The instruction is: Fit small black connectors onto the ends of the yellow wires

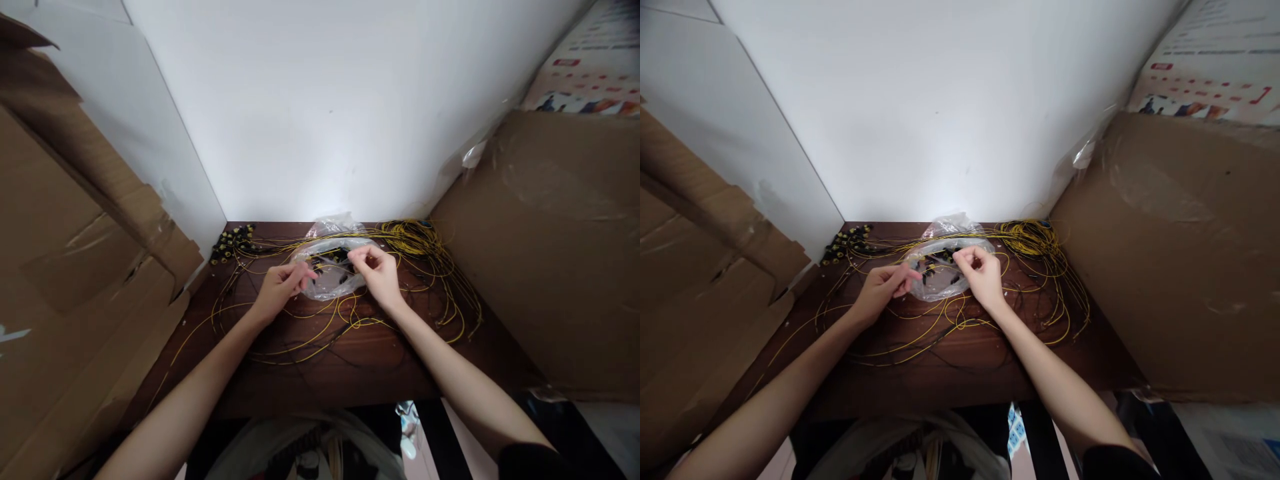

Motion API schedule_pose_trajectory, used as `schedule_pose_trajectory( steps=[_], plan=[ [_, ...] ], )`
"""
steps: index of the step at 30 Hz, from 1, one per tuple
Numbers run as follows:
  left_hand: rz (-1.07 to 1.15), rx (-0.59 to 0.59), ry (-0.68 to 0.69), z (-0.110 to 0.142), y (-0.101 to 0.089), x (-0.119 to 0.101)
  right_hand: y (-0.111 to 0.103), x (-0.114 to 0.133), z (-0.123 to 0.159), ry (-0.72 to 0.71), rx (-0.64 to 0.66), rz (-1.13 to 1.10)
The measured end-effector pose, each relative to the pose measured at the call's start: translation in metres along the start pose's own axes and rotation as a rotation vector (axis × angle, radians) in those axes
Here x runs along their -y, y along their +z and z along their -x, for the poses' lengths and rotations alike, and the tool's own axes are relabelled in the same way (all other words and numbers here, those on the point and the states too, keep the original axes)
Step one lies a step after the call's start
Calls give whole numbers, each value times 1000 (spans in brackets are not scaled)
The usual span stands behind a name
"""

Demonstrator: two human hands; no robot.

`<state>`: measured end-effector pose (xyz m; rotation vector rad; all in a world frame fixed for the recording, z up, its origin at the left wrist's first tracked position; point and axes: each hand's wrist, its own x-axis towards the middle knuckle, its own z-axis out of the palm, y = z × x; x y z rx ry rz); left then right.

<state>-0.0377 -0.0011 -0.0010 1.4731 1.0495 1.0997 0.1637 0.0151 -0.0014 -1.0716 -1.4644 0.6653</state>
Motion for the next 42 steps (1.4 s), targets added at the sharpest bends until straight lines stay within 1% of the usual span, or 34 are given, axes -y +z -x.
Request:
schedule_pose_trajectory(
  steps=[2,4,6,8,10,13,17,19,20,22,25,28,30,32,35,38,42],
  plan=[
    [224,101,-104,1,-3,-4,0,-3,-2,99,-36,-123],
    [415,194,-171,1,-5,-7,1,-5,-4,187,-51,-215],
    [543,252,-192,3,-6,-10,2,-7,-4,241,-53,-267],
    [606,285,-183,4,-7,-11,3,-8,-3,239,-41,-267],
    [618,307,-181,5,-8,-11,4,-8,-1,183,-25,-208],
    [584,345,-193,6,-6,-7,6,-5,4,47,5,-63],
    [543,413,-196,6,-1,2,10,1,10,-101,89,120],
    [573,446,-193,6,2,4,11,3,12,-163,129,183],
    [610,450,-194,6,2,4,11,4,13,-193,145,206],
    [717,419,-206,6,2,1,12,4,14,-241,173,240],
    [871,337,-233,5,-2,-6,13,3,15,-281,209,263],
    [925,248,-242,3,-6,-10,12,4,16,-313,267,279],
    [900,179,-224,0,-6,-10,12,5,17,-341,310,289],
    [819,128,-195,-1,-4,-8,12,5,17,-371,352,295],
    [591,107,-160,1,3,-4,12,4,18,-408,388,308],
    [306,86,-136,4,9,-2,12,2,18,-419,383,315],
    [56,29,-31,5,11,2,12,2,19,-408,361,309]
  ],
)
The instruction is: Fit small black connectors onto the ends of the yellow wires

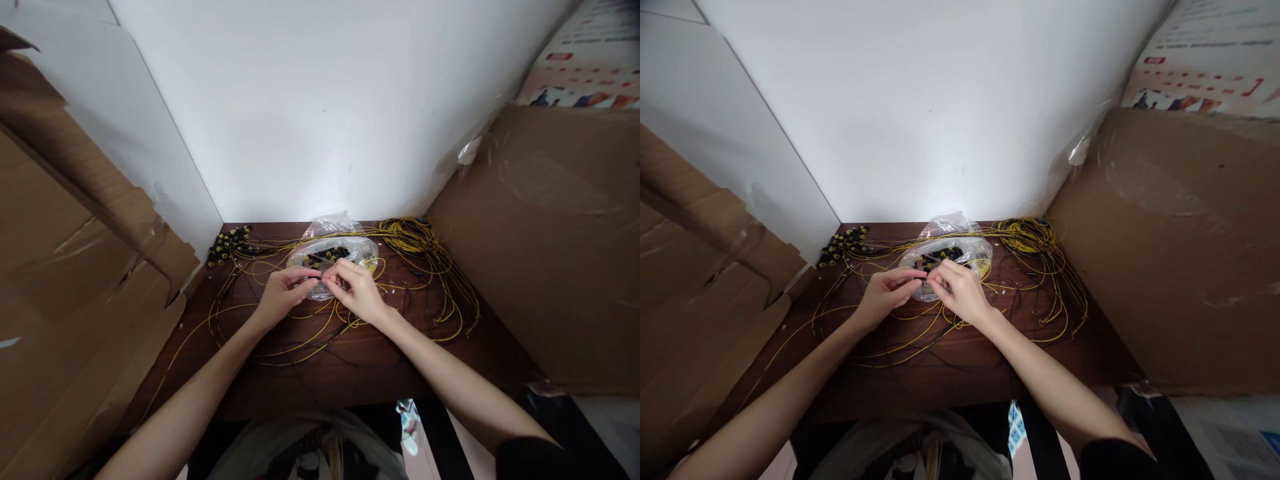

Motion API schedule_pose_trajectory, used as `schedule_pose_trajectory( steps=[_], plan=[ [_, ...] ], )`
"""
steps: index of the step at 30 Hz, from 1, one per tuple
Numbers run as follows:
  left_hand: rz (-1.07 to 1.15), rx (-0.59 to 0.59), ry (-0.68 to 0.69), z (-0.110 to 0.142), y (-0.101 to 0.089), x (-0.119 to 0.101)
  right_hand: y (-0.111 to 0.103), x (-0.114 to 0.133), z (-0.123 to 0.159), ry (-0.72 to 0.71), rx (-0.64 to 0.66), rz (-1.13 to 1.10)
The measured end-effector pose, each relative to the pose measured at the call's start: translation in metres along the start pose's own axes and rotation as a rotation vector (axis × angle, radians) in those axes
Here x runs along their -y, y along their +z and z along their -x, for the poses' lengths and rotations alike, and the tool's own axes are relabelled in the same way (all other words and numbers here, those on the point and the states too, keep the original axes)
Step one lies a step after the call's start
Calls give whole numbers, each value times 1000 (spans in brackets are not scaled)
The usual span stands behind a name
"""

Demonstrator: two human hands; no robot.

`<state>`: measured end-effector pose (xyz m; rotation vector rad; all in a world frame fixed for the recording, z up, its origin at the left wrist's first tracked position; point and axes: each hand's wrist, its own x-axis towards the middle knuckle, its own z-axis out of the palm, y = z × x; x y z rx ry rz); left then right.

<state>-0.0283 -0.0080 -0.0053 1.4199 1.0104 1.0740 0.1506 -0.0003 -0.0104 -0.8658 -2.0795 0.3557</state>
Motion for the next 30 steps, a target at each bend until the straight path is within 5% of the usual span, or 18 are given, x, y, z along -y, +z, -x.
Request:
schedule_pose_trajectory(
  steps=[7,13,23,30],
  plan=[
    [-193,-34,145,-2,0,10,-1,0,0,9,-15,-5],
    [-216,-58,153,-2,0,10,-2,1,-1,29,-14,5],
    [-136,-86,157,-3,-1,7,-6,0,-5,179,-207,4],
    [-190,-107,151,-3,-2,7,-5,1,-4,128,-137,-44]
  ],
)
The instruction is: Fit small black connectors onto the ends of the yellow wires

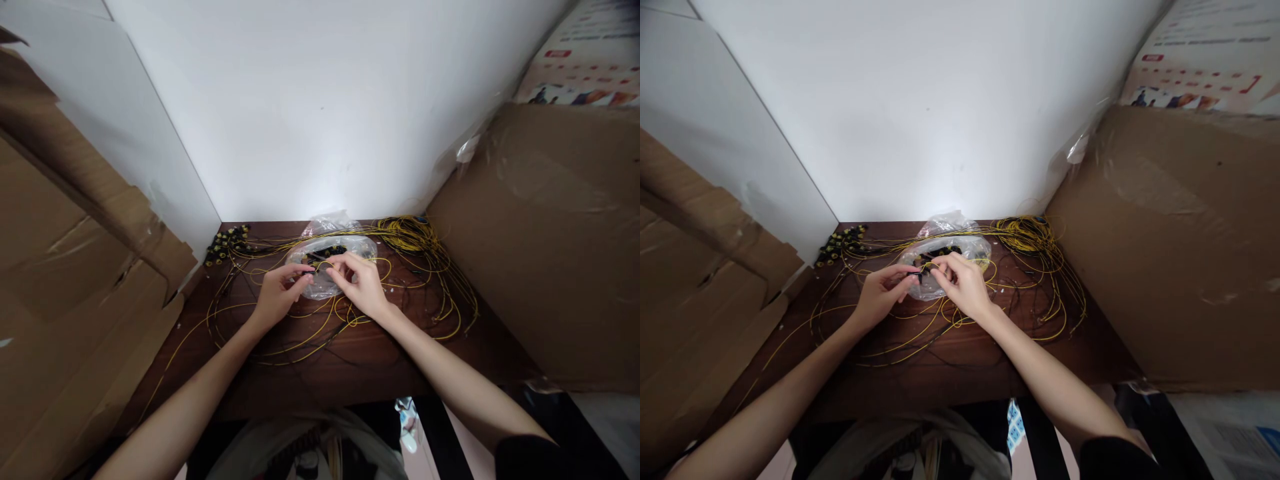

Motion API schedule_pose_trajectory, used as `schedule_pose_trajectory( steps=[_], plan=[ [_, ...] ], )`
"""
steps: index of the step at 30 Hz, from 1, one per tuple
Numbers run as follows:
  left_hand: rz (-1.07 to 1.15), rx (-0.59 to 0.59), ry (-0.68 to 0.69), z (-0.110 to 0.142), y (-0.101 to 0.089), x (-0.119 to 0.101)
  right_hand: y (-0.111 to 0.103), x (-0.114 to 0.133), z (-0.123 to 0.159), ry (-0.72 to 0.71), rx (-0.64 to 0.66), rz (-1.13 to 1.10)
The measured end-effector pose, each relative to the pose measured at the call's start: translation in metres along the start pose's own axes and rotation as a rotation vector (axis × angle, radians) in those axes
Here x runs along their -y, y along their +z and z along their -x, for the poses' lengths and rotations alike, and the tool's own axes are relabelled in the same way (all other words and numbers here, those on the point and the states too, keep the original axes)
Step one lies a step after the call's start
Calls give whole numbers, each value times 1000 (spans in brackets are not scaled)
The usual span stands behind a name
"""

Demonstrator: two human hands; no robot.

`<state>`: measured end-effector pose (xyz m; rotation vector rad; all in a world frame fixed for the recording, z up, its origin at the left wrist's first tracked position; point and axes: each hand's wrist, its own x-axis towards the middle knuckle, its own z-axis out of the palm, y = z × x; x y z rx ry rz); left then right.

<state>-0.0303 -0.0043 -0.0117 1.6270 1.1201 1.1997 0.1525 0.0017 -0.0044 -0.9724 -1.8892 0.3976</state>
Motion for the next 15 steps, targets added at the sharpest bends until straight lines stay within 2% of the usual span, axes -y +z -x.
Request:
schedule_pose_trajectory(
  steps=[15],
  plan=[
    [-24,31,29,0,3,3,5,0,4,-78,147,7]
  ],
)
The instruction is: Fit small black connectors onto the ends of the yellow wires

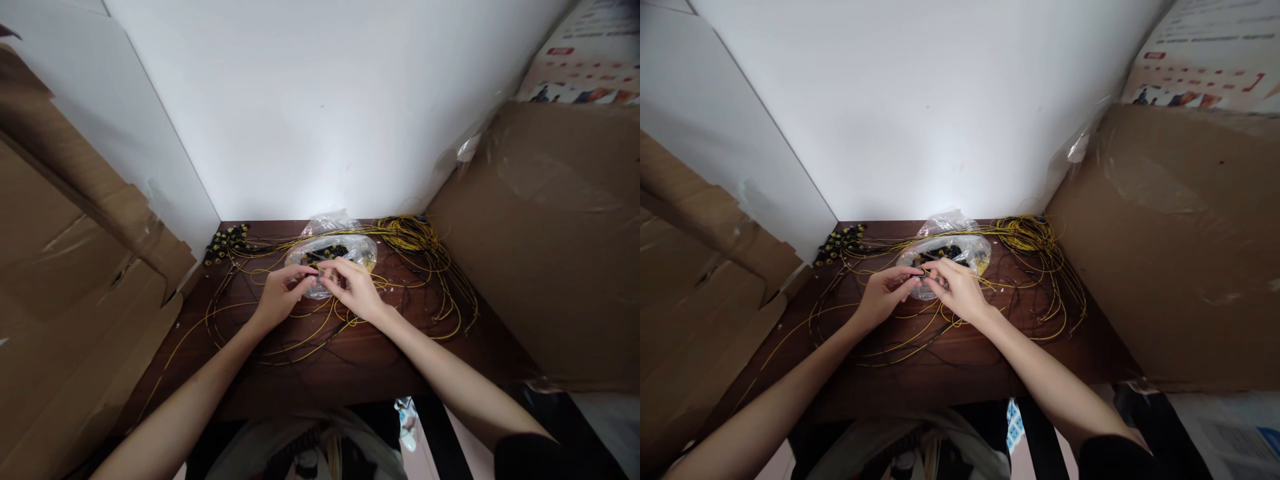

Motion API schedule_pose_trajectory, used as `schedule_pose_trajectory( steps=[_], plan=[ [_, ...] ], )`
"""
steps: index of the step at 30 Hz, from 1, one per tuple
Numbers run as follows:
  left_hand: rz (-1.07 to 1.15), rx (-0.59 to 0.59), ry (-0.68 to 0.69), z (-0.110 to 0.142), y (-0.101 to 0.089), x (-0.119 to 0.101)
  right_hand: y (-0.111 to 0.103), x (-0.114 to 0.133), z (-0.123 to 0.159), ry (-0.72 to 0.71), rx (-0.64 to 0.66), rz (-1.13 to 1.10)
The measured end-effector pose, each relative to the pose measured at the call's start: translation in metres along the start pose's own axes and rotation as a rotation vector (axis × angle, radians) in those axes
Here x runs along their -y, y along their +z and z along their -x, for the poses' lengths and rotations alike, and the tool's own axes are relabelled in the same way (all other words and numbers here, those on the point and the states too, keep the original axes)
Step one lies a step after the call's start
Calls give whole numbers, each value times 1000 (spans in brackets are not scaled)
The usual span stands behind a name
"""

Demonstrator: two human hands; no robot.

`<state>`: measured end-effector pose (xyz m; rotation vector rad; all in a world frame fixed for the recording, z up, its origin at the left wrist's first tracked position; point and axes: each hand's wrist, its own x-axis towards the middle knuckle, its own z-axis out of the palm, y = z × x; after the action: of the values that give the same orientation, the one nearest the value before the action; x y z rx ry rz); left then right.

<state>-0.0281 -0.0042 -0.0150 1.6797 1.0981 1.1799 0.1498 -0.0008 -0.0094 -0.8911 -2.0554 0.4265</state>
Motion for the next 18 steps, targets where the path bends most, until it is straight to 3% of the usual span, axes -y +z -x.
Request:
schedule_pose_trajectory(
  steps=[18],
  plan=[
    [-22,21,-10,0,0,3,-1,0,1,-6,-6,123]
  ],
)
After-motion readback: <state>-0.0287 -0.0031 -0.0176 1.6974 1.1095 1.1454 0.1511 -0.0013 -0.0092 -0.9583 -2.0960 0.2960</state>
